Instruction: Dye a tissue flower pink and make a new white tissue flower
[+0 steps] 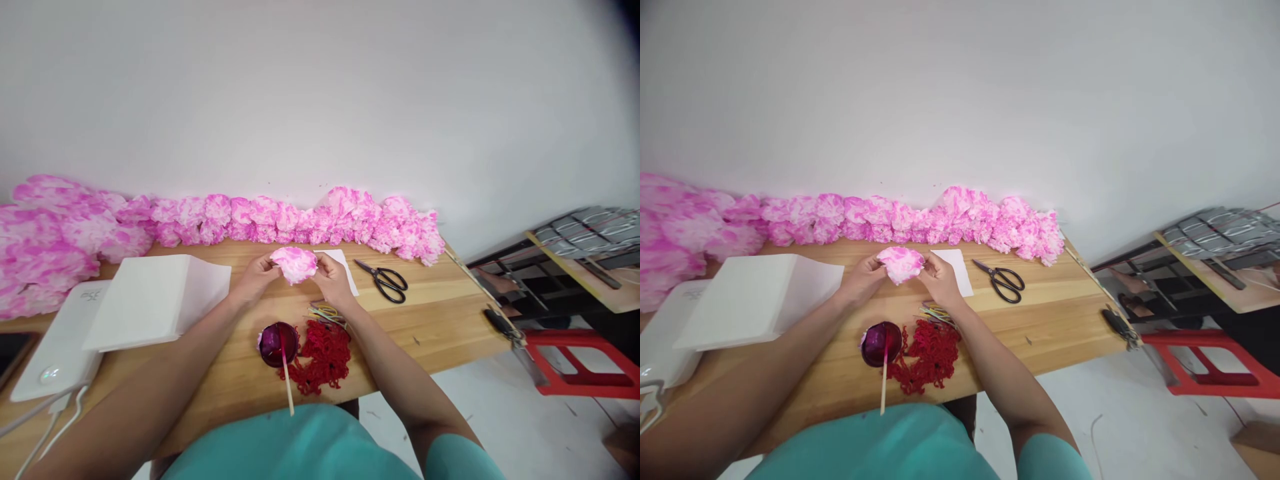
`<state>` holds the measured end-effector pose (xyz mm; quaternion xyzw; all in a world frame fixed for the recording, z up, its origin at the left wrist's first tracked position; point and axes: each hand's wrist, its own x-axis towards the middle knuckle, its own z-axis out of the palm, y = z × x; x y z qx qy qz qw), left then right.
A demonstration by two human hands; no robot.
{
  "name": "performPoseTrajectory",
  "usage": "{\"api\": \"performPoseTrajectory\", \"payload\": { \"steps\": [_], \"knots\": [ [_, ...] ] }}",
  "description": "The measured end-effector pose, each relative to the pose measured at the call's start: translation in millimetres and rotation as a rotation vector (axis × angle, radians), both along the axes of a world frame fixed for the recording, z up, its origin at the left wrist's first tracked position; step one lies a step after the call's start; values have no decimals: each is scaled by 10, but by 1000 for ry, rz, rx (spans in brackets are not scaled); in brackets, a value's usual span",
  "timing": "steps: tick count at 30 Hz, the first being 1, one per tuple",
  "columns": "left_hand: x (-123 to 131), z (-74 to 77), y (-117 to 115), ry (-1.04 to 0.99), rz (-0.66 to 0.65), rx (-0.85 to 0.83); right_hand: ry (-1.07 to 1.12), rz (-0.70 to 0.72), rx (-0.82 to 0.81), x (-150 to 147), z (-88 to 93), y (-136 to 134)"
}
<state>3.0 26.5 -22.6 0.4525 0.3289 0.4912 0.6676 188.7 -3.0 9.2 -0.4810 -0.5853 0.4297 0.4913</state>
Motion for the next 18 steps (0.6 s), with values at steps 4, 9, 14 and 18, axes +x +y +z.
{"api": "performPoseTrajectory", "payload": {
  "steps": [4, 9, 14, 18],
  "knots": [
    [-10, 41, -15, 76, -5, 54, -60, 34, -2, 69, -11, 13],
    [-10, 138, -71, 216, 29, 128, -173, 49, 2, 51, 1, -8],
    [-6, 126, -104, 310, 116, 220, -126, 38, -37, -1, -16, -7],
    [12, 122, -94, 158, 80, 165, 82, -4, -107, -20, -42, 24]
  ]
}}
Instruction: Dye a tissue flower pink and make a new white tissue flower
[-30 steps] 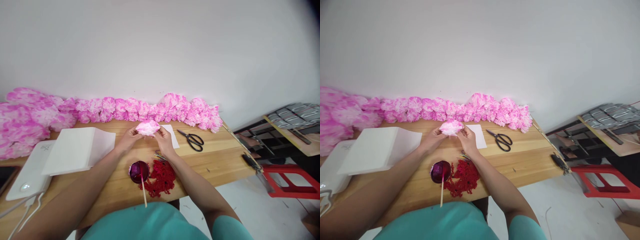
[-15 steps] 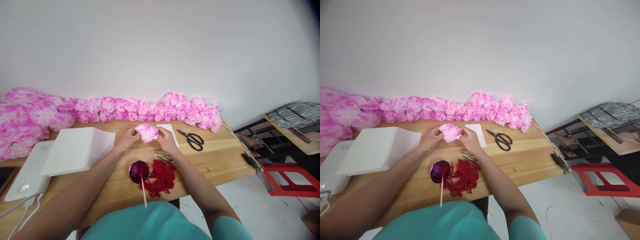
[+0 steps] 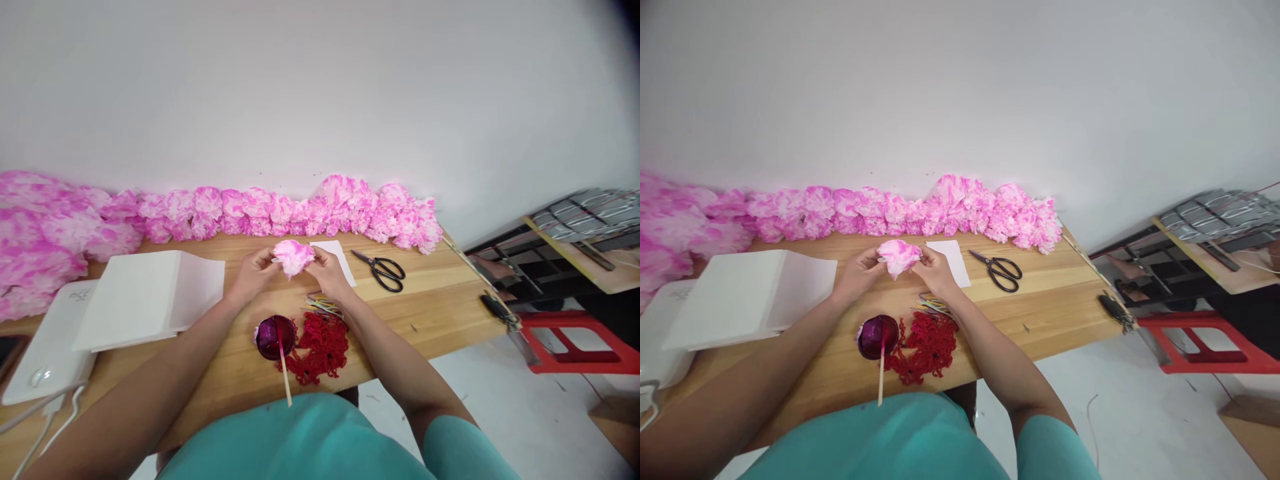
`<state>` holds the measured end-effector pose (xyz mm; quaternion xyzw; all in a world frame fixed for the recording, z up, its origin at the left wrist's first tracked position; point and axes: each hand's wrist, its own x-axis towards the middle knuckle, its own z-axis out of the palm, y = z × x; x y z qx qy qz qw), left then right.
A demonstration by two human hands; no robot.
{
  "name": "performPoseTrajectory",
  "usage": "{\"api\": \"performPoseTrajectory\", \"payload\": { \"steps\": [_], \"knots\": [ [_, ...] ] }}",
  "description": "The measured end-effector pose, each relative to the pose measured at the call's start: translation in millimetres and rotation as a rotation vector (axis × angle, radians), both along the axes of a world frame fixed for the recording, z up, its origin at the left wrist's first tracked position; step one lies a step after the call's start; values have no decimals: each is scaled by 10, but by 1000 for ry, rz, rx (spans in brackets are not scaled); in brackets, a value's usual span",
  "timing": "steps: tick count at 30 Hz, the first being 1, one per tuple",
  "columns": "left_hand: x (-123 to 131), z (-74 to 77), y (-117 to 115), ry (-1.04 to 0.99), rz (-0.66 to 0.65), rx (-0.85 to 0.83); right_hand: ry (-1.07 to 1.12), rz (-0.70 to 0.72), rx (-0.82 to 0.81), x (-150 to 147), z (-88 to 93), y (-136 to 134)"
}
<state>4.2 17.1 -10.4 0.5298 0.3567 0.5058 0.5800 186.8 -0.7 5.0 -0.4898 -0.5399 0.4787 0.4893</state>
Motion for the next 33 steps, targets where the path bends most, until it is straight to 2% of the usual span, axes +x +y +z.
{"api": "performPoseTrajectory", "payload": {
  "steps": [3, 6, 11, 15, 18, 22, 28, 33],
  "knots": [
    [18, 25, -5, -14, -65, -5, 149, -30, -41, 5, -28, 28],
    [35, 21, -23, 55, -55, 35, 182, -35, -41, 10, -36, 37],
    [47, -32, -33, 75, 13, 55, -12, -72, 37, -31, 25, -23],
    [39, 3, -36, 66, 30, 53, -159, -67, 102, -80, 65, -99],
    [23, 46, -31, 55, -4, 30, -201, -39, 132, -75, 64, -117],
    [-9, 35, -9, 44, -3, -1, -137, -31, 90, 9, 34, -65],
    [-31, 34, -16, 48, -93, -51, -67, 196, -19, 149, -3, 21],
    [-19, 58, -16, 53, -160, -60, -64, 196, 67, 166, -33, 22]
  ]
}}
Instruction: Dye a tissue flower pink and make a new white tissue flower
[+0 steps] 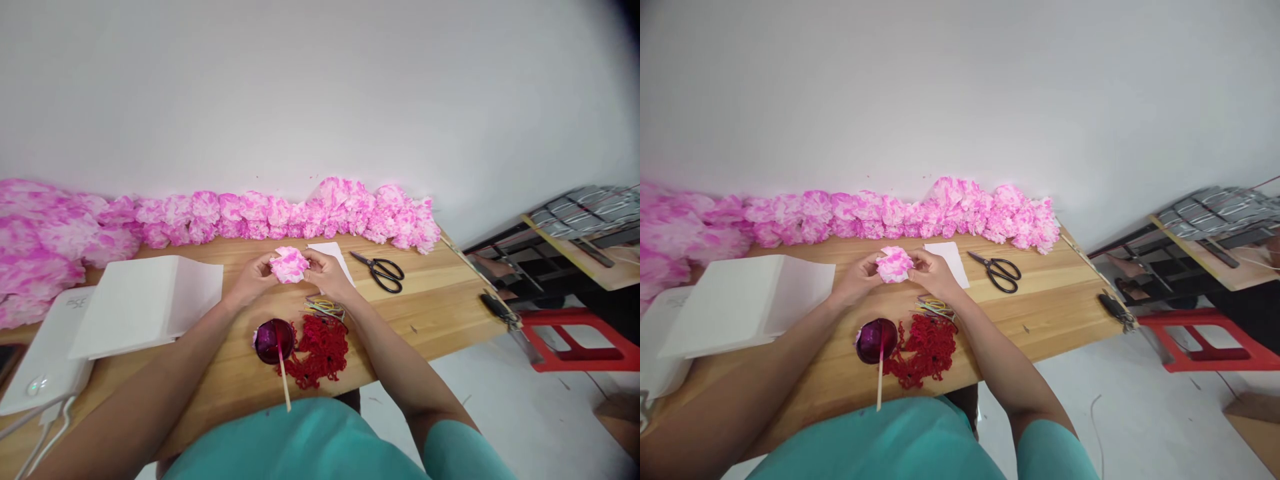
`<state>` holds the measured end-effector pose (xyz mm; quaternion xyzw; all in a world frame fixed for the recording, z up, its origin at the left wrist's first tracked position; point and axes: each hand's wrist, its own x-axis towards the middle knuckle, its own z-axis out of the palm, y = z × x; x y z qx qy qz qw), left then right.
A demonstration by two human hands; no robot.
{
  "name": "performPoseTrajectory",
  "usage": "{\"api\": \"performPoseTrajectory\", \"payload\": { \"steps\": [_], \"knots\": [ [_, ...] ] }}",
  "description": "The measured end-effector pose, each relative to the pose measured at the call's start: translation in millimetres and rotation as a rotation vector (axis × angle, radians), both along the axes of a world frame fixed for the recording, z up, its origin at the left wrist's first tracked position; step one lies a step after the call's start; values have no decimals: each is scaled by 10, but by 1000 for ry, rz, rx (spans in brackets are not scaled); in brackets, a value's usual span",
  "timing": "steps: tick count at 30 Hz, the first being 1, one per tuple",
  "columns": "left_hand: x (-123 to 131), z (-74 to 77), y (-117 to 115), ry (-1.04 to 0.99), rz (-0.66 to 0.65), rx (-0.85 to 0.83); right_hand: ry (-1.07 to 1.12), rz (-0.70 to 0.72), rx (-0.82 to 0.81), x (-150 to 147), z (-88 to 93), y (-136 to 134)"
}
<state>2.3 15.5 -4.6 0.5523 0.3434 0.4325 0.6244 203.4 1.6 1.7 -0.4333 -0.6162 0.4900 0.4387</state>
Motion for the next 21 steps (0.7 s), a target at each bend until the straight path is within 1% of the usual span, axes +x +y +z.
{"api": "performPoseTrajectory", "payload": {
  "steps": [5, 8, 10, 13, 15, 19, 21],
  "knots": [
    [-2, 4, 3, 45, -8, -16, -7, 0, 6, -40, -11, -17],
    [-3, 27, -11, 72, -17, -7, -15, 6, 16, -72, 27, -37],
    [1, 38, -26, 101, -14, 31, -68, -3, 41, -89, 70, -52],
    [13, 33, -42, 136, 31, 107, -131, -28, 64, -99, 119, -61],
    [22, 18, -41, 125, 80, 136, -111, -42, 54, -97, 116, -55],
    [29, -25, -6, 62, 116, 97, -37, -75, 27, -83, 56, -30],
    [26, -50, 16, 63, 128, 80, -20, -81, 26, -76, 33, -20]
  ]
}}
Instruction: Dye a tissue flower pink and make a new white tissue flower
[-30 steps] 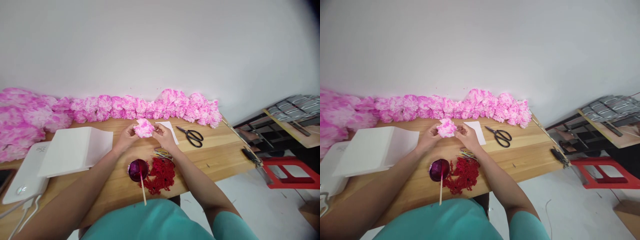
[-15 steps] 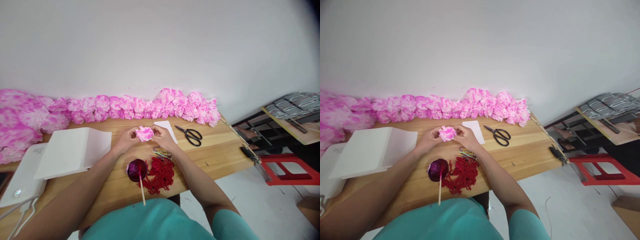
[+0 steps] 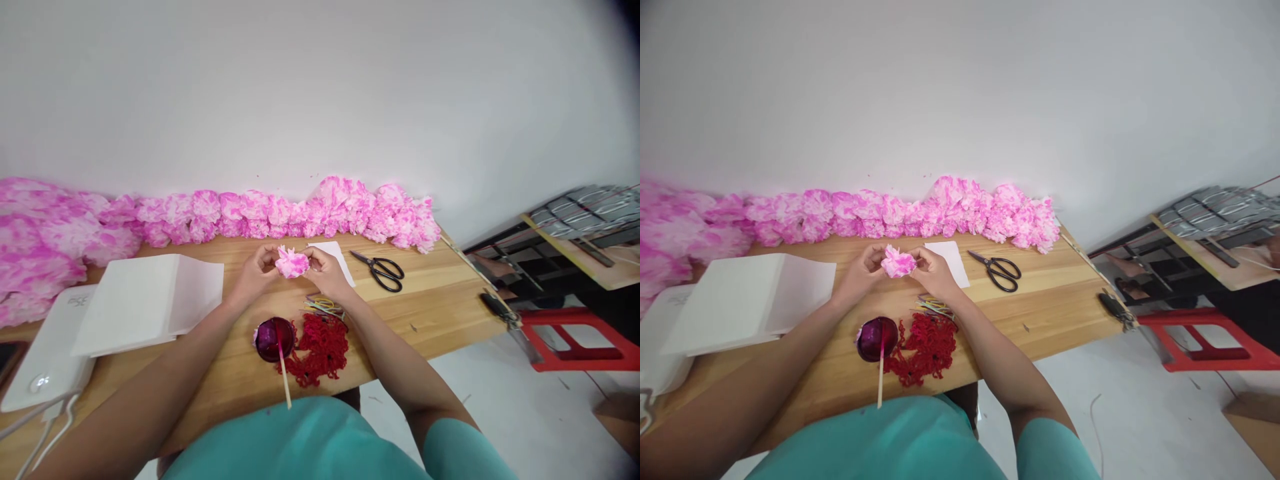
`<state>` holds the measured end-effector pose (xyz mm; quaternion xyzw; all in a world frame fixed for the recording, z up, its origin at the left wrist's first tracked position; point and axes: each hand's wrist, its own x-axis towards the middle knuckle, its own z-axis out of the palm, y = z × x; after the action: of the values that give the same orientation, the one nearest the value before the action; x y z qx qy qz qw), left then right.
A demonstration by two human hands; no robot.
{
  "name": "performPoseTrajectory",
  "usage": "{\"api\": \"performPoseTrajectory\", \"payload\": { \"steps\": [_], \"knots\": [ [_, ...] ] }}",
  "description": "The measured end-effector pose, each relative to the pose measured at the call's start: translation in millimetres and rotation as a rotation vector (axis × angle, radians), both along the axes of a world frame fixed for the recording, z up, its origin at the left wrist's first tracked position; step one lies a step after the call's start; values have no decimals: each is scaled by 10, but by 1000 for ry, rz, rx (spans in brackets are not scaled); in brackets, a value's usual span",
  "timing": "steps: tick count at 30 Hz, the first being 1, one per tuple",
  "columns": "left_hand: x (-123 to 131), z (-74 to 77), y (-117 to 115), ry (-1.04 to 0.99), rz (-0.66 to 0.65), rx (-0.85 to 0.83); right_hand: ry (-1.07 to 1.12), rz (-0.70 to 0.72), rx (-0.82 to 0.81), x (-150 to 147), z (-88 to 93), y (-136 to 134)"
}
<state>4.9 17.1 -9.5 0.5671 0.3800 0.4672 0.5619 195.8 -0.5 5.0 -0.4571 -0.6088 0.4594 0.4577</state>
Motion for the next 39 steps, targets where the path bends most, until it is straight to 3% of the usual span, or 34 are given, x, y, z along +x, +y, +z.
{"api": "performPoseTrajectory", "payload": {
  "steps": [6, 18, 24, 31, 35, 39],
  "knots": [
    [-22, -38, 11, 49, 29, 9, 50, 26, -22, -1, -14, 9],
    [-42, 40, -43, 75, -35, 29, 74, 44, -57, -19, -49, 1],
    [-24, 15, -41, 101, -48, 65, 19, 39, -48, -26, -44, 3],
    [-7, 9, -49, 169, 38, 132, -165, -39, 27, -44, 14, -26],
    [-16, 18, -57, 139, 85, 174, -196, -65, 58, 2, 119, 10],
    [-8, 3, -52, 130, 118, 154, -174, -219, 175, 277, 443, 242]
  ]
}}
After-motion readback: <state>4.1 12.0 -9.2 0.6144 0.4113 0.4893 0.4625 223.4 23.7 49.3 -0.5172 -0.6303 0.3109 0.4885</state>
